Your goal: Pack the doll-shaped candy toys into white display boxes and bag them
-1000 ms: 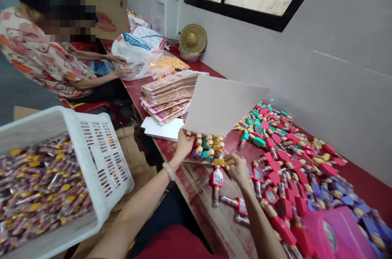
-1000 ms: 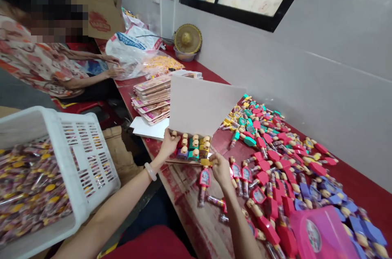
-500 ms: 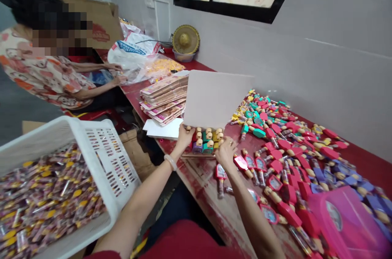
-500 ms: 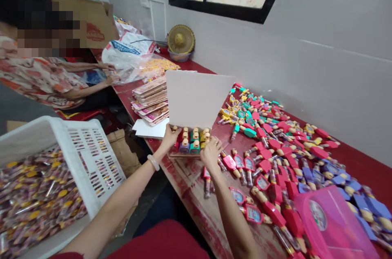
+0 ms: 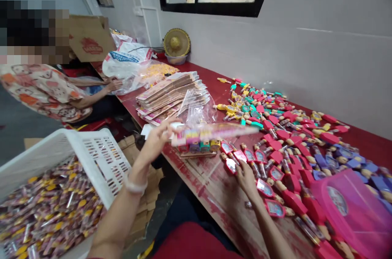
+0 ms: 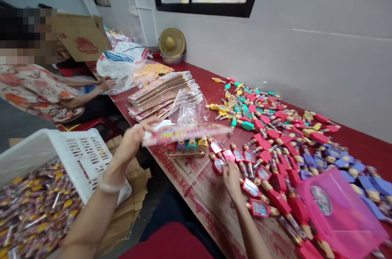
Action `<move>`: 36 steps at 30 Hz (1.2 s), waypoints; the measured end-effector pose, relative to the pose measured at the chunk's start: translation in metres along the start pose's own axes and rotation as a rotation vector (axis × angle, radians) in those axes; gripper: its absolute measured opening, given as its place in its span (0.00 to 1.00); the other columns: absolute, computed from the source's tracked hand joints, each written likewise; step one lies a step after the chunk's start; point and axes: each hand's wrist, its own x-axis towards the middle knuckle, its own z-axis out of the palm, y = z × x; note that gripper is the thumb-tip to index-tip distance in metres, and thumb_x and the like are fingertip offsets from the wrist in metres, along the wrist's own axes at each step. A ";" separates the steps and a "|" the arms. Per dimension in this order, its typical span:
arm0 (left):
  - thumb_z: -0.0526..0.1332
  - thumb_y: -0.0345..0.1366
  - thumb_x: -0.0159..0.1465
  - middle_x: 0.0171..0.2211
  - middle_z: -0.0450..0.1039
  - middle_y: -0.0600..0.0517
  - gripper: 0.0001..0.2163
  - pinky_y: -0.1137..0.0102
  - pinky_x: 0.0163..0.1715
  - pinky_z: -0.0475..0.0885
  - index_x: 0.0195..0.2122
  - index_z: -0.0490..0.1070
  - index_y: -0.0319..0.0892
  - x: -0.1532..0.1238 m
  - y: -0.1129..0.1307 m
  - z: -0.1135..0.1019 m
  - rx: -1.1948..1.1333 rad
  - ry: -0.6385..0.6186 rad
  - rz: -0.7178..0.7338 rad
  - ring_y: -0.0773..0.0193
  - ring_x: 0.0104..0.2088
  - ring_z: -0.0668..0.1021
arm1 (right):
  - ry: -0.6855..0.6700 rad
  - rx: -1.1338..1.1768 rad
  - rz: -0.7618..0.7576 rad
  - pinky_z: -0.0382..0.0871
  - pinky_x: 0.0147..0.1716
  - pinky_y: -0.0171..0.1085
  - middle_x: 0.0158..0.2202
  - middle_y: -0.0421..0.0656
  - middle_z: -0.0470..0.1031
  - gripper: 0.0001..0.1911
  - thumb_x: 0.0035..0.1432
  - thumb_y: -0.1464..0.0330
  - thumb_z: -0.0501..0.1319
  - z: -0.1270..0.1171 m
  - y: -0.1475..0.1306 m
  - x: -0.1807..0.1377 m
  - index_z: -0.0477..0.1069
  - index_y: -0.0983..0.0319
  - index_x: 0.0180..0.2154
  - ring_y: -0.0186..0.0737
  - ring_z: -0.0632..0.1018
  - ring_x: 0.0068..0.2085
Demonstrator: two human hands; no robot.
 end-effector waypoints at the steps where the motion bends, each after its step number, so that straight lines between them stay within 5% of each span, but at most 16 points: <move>1: 0.73 0.55 0.52 0.60 0.69 0.41 0.22 0.52 0.61 0.69 0.38 0.76 0.43 -0.028 -0.019 0.001 0.034 -0.055 -0.084 0.42 0.63 0.70 | -0.022 0.157 0.028 0.69 0.55 0.61 0.52 0.59 0.76 0.28 0.65 0.53 0.50 -0.013 -0.004 0.007 0.76 0.64 0.52 0.63 0.75 0.55; 3: 0.77 0.50 0.46 0.66 0.61 0.40 0.34 0.49 0.61 0.69 0.53 0.72 0.48 -0.083 -0.066 0.005 0.006 -0.057 -0.219 0.41 0.65 0.68 | -0.191 0.429 0.070 0.76 0.46 0.51 0.46 0.55 0.79 0.32 0.67 0.46 0.47 -0.033 -0.016 0.014 0.78 0.62 0.48 0.56 0.79 0.46; 5: 0.76 0.51 0.48 0.64 0.64 0.38 0.39 0.46 0.57 0.70 0.59 0.66 0.49 -0.125 -0.112 0.012 0.002 -0.015 -0.368 0.42 0.62 0.71 | -0.467 0.553 0.070 0.77 0.41 0.47 0.41 0.52 0.80 0.32 0.67 0.45 0.49 -0.042 -0.030 0.013 0.80 0.62 0.42 0.53 0.80 0.42; 8: 0.70 0.52 0.56 0.48 0.76 0.42 0.20 0.47 0.50 0.74 0.46 0.76 0.48 -0.143 -0.155 0.020 0.148 -0.158 -0.415 0.45 0.48 0.79 | -0.737 0.485 -0.080 0.75 0.43 0.45 0.39 0.48 0.80 0.18 0.58 0.53 0.63 -0.028 -0.050 0.011 0.78 0.61 0.37 0.52 0.79 0.41; 10: 0.68 0.49 0.59 0.37 0.77 0.45 0.11 0.48 0.48 0.74 0.32 0.77 0.48 -0.128 -0.165 0.021 0.359 -0.200 -0.300 0.46 0.41 0.79 | -0.641 0.308 -0.188 0.74 0.44 0.45 0.38 0.47 0.79 0.11 0.50 0.62 0.66 -0.007 -0.064 0.016 0.74 0.59 0.36 0.53 0.78 0.42; 13: 0.68 0.45 0.58 0.34 0.75 0.45 0.10 0.48 0.51 0.72 0.25 0.74 0.47 -0.086 -0.162 0.021 0.595 -0.060 -0.126 0.47 0.40 0.77 | -0.321 0.030 -0.197 0.71 0.45 0.47 0.38 0.49 0.76 0.09 0.47 0.70 0.63 0.023 -0.083 0.036 0.68 0.59 0.35 0.54 0.76 0.43; 16: 0.68 0.42 0.55 0.34 0.74 0.45 0.09 0.49 0.54 0.70 0.24 0.72 0.45 -0.052 -0.147 0.018 0.630 0.024 -0.092 0.48 0.43 0.77 | -0.197 -0.043 -0.127 0.70 0.44 0.47 0.36 0.49 0.74 0.09 0.49 0.72 0.59 0.029 -0.097 0.055 0.65 0.60 0.35 0.52 0.75 0.42; 20: 0.69 0.41 0.48 0.26 0.73 0.51 0.08 0.60 0.41 0.73 0.23 0.74 0.43 -0.029 -0.101 0.004 0.336 -0.109 -0.317 0.57 0.31 0.75 | -0.385 0.242 -0.120 0.71 0.39 0.41 0.34 0.43 0.74 0.15 0.46 0.71 0.62 -0.014 -0.121 0.064 0.67 0.61 0.39 0.46 0.76 0.38; 23: 0.69 0.38 0.44 0.24 0.73 0.54 0.08 0.69 0.34 0.71 0.24 0.75 0.41 -0.002 -0.052 -0.006 -0.032 -0.062 -0.432 0.64 0.27 0.73 | -0.579 0.649 -0.140 0.72 0.37 0.38 0.38 0.43 0.77 0.21 0.47 0.64 0.68 -0.060 -0.156 0.076 0.71 0.61 0.45 0.44 0.77 0.39; 28: 0.70 0.39 0.45 0.24 0.72 0.54 0.11 0.73 0.30 0.69 0.24 0.74 0.38 0.056 0.000 -0.008 -0.301 0.020 -0.373 0.68 0.26 0.72 | -0.472 0.880 -0.127 0.66 0.25 0.37 0.28 0.43 0.75 0.21 0.54 0.50 0.66 -0.090 -0.206 0.115 0.72 0.62 0.35 0.40 0.74 0.26; 31: 0.71 0.41 0.48 0.27 0.74 0.53 0.13 0.71 0.34 0.71 0.28 0.74 0.39 0.057 -0.012 -0.009 -0.224 -0.057 -0.379 0.66 0.29 0.75 | -0.419 0.757 -0.169 0.65 0.27 0.37 0.29 0.43 0.76 0.21 0.56 0.49 0.64 -0.081 -0.196 0.121 0.72 0.62 0.36 0.41 0.74 0.28; 36: 0.68 0.41 0.56 0.38 0.77 0.49 0.12 0.62 0.45 0.74 0.37 0.71 0.42 0.008 -0.091 -0.010 0.282 -0.241 -0.270 0.57 0.39 0.78 | -0.348 0.076 -0.299 0.67 0.36 0.38 0.36 0.44 0.76 0.10 0.57 0.62 0.64 -0.030 -0.132 0.098 0.69 0.61 0.37 0.44 0.76 0.37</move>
